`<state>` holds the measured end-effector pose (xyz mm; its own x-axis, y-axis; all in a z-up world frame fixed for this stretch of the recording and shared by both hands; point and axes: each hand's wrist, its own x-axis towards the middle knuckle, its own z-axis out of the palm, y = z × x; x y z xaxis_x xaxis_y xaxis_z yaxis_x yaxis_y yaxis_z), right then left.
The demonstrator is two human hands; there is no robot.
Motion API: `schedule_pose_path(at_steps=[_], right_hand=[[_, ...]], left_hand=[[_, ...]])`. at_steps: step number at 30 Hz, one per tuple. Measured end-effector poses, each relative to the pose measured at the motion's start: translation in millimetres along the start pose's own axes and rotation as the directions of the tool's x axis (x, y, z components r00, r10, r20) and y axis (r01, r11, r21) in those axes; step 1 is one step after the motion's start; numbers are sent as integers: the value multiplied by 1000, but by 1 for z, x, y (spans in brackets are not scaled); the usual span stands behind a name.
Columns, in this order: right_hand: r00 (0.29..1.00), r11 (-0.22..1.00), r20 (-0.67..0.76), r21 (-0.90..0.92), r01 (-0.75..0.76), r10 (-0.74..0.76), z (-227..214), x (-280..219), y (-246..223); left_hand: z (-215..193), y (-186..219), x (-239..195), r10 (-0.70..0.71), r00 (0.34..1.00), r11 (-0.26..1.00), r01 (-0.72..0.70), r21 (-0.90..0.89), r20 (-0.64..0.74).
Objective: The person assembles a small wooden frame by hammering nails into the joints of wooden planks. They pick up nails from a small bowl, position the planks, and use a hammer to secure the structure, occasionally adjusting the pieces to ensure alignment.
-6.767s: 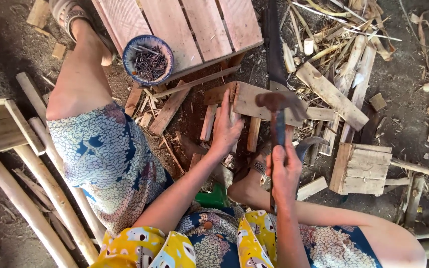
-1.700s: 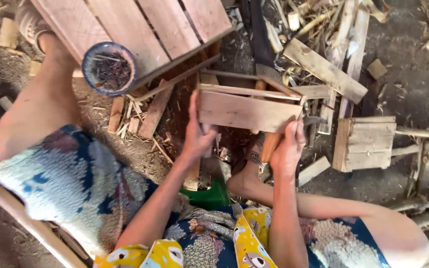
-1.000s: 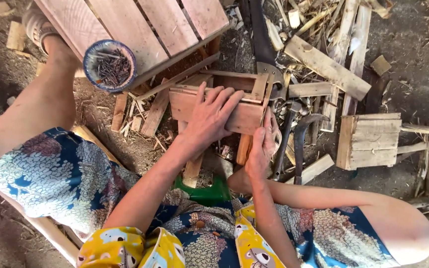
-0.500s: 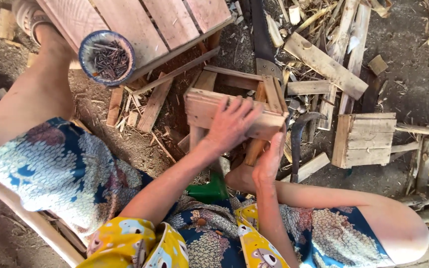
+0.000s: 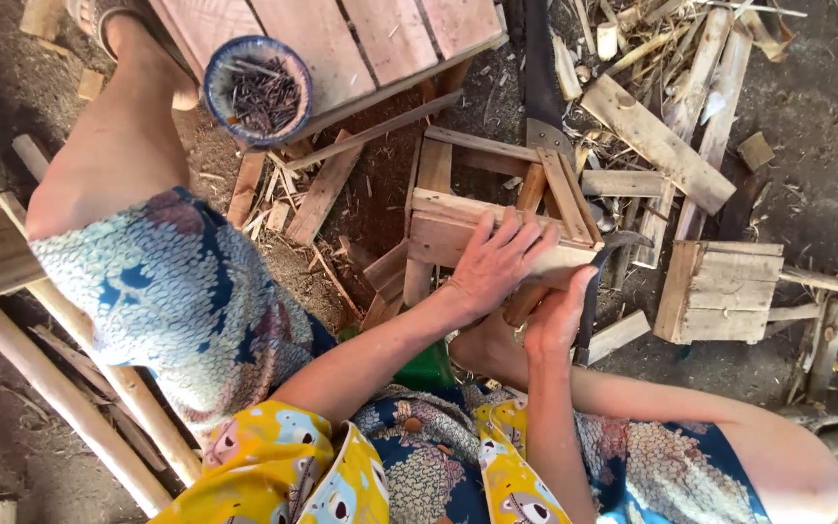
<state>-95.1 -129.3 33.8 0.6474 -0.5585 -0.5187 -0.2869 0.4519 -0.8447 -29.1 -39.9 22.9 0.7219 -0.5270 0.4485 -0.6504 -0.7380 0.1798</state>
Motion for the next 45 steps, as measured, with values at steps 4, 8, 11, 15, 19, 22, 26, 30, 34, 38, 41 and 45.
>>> schedule_pose_path(at_steps=[4,8,11,15,19,22,26,30,34,38,41,45], right_hand=[[999,998,30,62,31,-33,-24,31,20],[992,984,6,132,121,-123,-18,31,24],[991,983,9,128,130,-133,-24,24,25],[978,961,35,197,196,-206,-7,11,1],[976,956,24,209,206,-216,-16,34,-2],[973,944,2,240,224,-232,-7,58,-7],[980,946,-26,259,196,-196,-9,70,14],[982,943,-78,278,184,-169,-10,81,34],[985,942,-96,292,163,-141,-24,89,51],[986,940,-124,307,148,-115,-35,103,60],[987,937,-132,326,127,-88,-41,114,70],[985,928,-162,355,111,-56,-47,129,83]], left_hand=[[13,7,3,-1,998,1000,1,5,-59],[17,11,7,-8,976,999,18,46,-216],[13,15,0,-12,965,996,33,77,-263],[24,23,-6,-6,945,998,26,58,-328],[-7,25,3,91,886,995,-64,74,-454],[-2,15,10,139,860,985,-68,159,-491],[22,16,-6,167,856,975,-70,211,-489],[51,14,-19,168,875,964,-49,263,-454],[49,17,-32,142,874,981,-61,186,-465],[2,8,-49,22,911,996,-57,-73,-412],[2,-11,-51,-542,788,791,360,-495,-292],[23,-67,-61,-752,183,-436,583,-685,634]])
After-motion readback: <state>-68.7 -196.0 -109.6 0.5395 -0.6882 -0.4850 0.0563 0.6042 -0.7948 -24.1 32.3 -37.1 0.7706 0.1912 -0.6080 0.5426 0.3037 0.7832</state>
